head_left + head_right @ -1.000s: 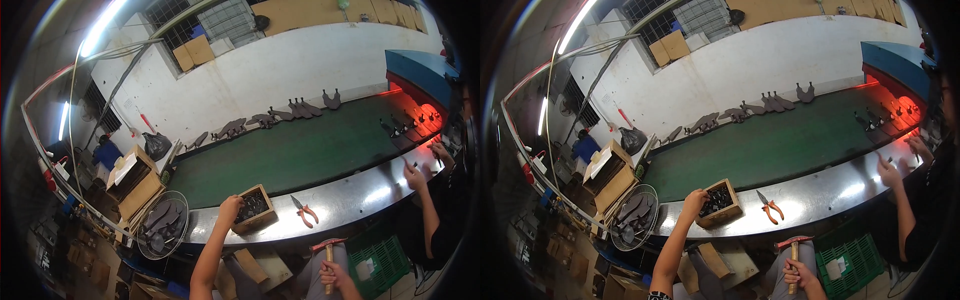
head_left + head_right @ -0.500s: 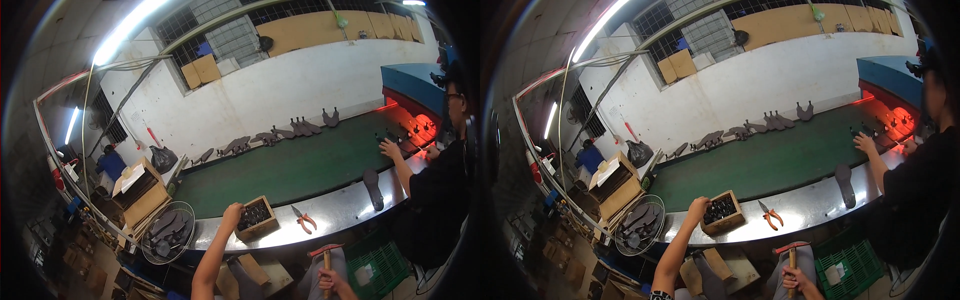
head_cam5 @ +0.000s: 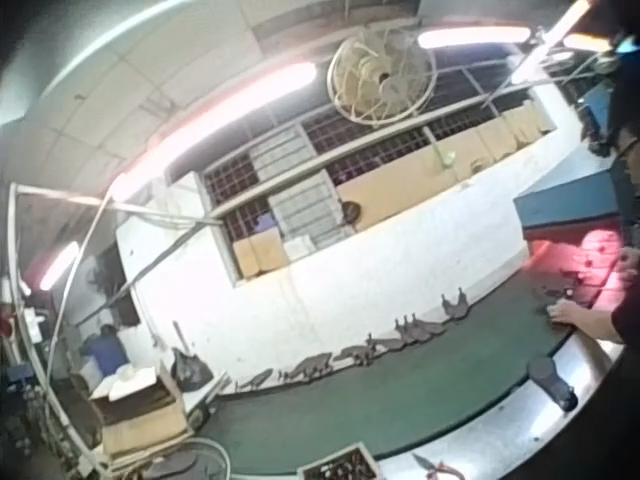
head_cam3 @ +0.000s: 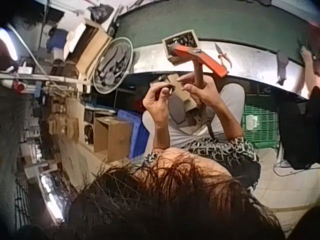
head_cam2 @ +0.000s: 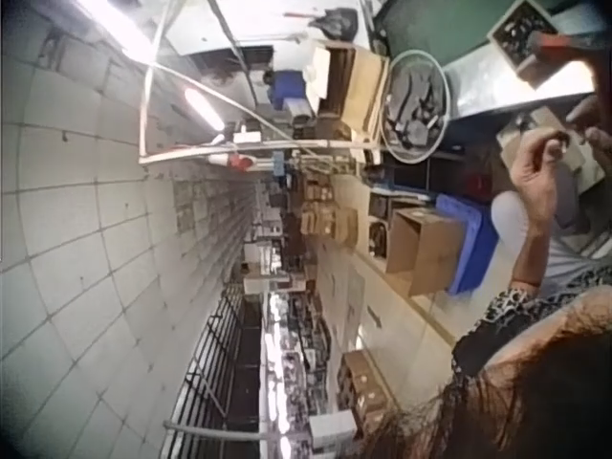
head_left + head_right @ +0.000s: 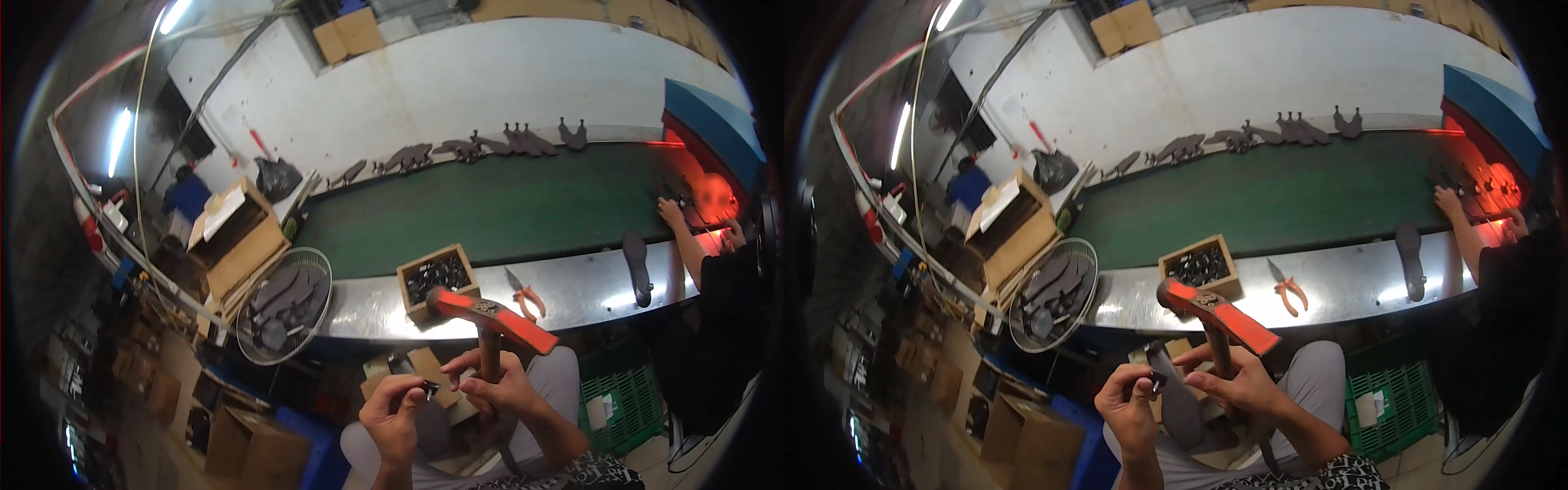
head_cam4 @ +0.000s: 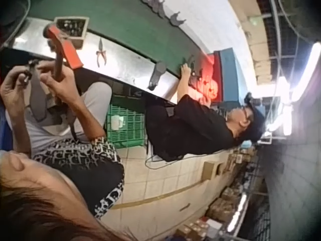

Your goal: Manually assemble shoe upper components by placing and securing small pieces.

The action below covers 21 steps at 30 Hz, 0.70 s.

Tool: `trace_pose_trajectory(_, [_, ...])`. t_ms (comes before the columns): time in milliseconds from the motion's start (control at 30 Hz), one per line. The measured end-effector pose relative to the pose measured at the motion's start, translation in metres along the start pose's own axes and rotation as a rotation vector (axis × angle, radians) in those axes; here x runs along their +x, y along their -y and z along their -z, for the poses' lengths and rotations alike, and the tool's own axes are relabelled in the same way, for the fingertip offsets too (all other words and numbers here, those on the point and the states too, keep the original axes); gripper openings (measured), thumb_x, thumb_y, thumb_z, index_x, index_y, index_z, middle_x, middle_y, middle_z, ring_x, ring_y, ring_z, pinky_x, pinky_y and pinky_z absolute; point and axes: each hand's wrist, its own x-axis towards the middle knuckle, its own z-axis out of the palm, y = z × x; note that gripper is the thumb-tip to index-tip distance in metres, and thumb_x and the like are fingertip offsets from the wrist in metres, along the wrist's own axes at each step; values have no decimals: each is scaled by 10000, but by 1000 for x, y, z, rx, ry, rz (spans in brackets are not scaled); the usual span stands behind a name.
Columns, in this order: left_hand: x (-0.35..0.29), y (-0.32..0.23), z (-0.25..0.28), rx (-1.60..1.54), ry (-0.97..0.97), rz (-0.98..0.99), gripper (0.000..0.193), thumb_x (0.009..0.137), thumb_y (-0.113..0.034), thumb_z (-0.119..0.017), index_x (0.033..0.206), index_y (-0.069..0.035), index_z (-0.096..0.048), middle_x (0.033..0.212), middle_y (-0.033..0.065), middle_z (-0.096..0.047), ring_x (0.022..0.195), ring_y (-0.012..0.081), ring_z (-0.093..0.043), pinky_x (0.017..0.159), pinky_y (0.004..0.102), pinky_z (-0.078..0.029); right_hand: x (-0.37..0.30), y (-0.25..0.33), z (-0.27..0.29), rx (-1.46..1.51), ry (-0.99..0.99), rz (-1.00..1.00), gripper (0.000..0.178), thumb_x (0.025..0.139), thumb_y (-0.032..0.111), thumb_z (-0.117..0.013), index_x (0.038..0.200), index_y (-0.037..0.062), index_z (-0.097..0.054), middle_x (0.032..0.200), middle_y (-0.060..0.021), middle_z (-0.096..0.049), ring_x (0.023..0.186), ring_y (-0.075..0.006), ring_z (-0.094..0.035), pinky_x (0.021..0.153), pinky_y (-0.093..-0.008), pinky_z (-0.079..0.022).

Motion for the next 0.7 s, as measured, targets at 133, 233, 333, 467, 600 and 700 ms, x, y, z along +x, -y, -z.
trace_pose_trajectory(133, [-4, -26, 12, 378, 41, -224, 167, 772, 29, -743, 924, 30, -673, 844, 103, -671, 721, 160, -625, 627, 243, -495, 4, -1, -21, -16, 61, -43, 329, 840, 128, -732, 1094, -49, -621, 873, -103, -652, 487, -52, -518, 432, -190, -403])
trace_pose_trajectory(233, [-8, -30, 21, 476, 42, -359, 170, 736, -8, -772, 863, 19, -663, 748, 104, -653, 662, 165, -603, 585, 235, -469, 3, -10, -31, -56, 70, -132, 260, 809, 83, -748, 1020, -36, -652, 914, -113, -681, 579, -69, -588, 494, -195, -455])
trace_pose_trajectory(333, [-10, -28, 32, 382, 99, -313, 261, 683, 104, -755, 916, 27, -664, 823, 122, -681, 698, 202, -639, 621, 269, -510, 0, -21, -34, -98, 44, -78, 209, 801, 34, -730, 982, -38, -655, 940, -135, -685, 727, -119, -627, 635, -248, -498])
trace_pose_trajectory(467, [-14, -19, 34, 312, 71, -209, 273, 669, 101, -762, 915, 24, -673, 836, 130, -679, 713, 201, -650, 635, 271, -526, 5, -32, -30, -19, 63, -11, 163, 786, -12, -716, 934, -35, -653, 964, -164, -681, 936, -213, -648, 832, -339, -518])
trace_pose_trajectory(600, [-9, -11, 39, 329, 136, -202, 259, 674, 96, -754, 911, 16, -687, 863, 122, -679, 743, 191, -655, 636, 265, -529, 10, -37, -28, 25, 77, -5, 147, 786, 6, -725, 906, -24, -645, 982, -164, -676, 947, -210, -642, 828, -334, -515])
trace_pose_trajectory(700, [-5, 10, 49, 399, 232, -377, 302, 701, 15, -780, 989, 2, -692, 923, 123, -670, 771, 174, -642, 651, 245, -513, 12, -36, -24, -94, 48, -110, 196, 796, 32, -730, 953, -27, -629, 998, -153, -669, 963, -191, -634, 832, -317, -512])
